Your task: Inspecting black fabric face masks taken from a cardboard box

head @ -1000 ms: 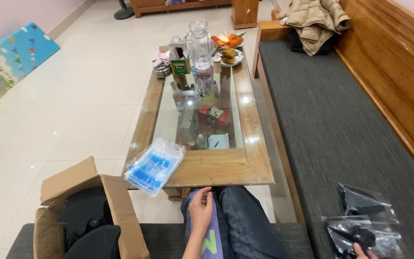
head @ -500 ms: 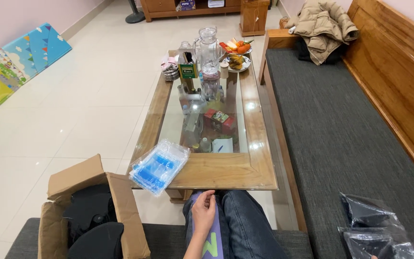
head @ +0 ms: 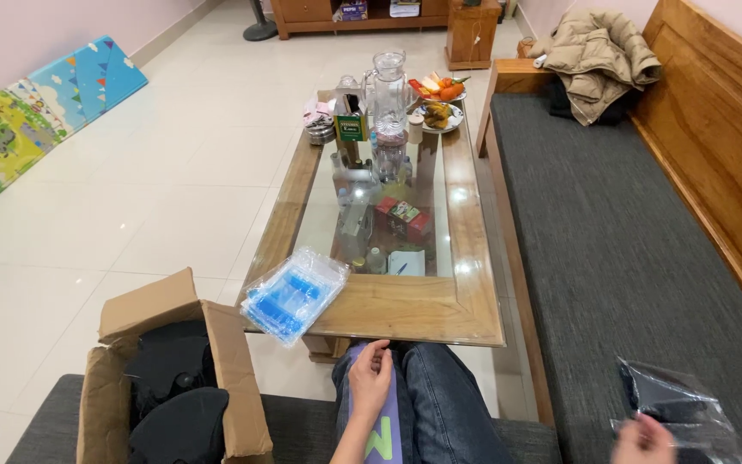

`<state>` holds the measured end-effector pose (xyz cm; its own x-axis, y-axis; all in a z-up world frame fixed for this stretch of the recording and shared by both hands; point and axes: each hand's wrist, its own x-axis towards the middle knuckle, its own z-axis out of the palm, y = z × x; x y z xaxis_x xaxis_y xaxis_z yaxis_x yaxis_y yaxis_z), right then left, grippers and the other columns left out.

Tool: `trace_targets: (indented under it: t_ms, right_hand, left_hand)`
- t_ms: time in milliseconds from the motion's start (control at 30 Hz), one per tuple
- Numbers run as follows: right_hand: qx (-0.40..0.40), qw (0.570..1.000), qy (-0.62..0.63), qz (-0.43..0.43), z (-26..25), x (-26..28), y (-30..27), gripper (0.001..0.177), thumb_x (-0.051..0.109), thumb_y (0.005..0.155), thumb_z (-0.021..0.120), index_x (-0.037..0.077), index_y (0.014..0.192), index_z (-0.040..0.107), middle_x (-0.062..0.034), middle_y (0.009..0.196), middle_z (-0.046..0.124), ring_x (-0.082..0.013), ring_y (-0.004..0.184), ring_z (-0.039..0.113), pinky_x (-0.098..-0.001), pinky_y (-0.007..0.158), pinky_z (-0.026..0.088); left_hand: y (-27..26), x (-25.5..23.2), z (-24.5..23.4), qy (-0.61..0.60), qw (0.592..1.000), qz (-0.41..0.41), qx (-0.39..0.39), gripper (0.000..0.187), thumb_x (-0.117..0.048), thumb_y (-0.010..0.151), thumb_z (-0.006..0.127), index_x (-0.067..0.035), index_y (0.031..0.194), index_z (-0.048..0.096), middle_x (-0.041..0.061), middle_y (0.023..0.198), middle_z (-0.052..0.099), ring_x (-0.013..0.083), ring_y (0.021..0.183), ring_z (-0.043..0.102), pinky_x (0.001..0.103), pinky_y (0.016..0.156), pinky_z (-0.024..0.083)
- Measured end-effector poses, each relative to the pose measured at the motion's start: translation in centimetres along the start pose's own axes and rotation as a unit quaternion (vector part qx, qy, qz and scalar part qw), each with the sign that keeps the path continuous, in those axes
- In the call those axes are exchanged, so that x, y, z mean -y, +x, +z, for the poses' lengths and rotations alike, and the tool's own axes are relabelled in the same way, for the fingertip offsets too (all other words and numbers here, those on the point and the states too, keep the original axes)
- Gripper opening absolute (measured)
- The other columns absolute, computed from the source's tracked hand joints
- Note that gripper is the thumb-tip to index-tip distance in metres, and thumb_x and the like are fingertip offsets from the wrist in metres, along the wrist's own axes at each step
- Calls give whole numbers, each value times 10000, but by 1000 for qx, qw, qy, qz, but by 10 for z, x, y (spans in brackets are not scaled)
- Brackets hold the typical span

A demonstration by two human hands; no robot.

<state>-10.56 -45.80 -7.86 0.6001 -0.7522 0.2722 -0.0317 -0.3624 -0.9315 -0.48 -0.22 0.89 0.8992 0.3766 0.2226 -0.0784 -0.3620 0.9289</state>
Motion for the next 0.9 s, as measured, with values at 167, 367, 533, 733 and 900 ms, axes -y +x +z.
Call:
trace_targets:
  t_ms: [167, 367, 533, 733, 900]
  right_hand:
    - [161, 979, 90, 85, 126, 97, -65, 165, 57, 1013, 651, 84, 1157, 726, -103, 873, 717, -168, 676, 647, -268, 592, 504]
    - [443, 890, 74, 78, 176, 124, -148, 197, 147, 911, 688, 123, 1090, 766, -87, 669, 726, -137, 488, 644, -260, 327, 474]
    - [451, 885, 57, 103, 172, 139, -142, 171, 108, 930, 671, 55, 1030, 800, -70, 674, 712, -134, 453, 581, -263, 394, 494]
    - [452, 891, 32, 37, 176, 124, -143, 168, 145, 906, 691, 119, 1003, 827, -17, 656, 737, -84, 491, 601, -221, 514, 526]
    - [462, 882, 20, 88, 173, 132, -140, 183, 130, 932, 677, 81, 1046, 813, -46, 708, 725, -122, 506, 604, -257, 513, 521]
  left_hand:
    - [-5, 15, -3, -9, 1000, 2, -14, 197, -151, 898, 668, -159, 1049, 794, -12, 901, 782, 99, 691, 686, 259, 660, 587]
    - [-27, 3, -25, -41, 998, -57, -3, 196, -167, 891, 682, -147, 1036, 813, -11, 852, 754, 89, 703, 670, 246, 674, 575]
    - [-47, 3, -45, -77, 992, -86, 42, 248, -142, 892, 717, -109, 1127, 792, 26, 933, 762, 94, 809, 717, 228, 758, 620]
    - [-54, -33, -108, -4, 981, -163, 107, 402, -191, 855, 748, -269, 1249, 770, -11, 1098, 825, 85, 1011, 773, 233, 894, 626]
    - [-43, -75, -199, 72, 996, -45, -39, 366, -233, 888, 731, -191, 1251, 760, 10, 1130, 782, 137, 985, 746, 277, 900, 588]
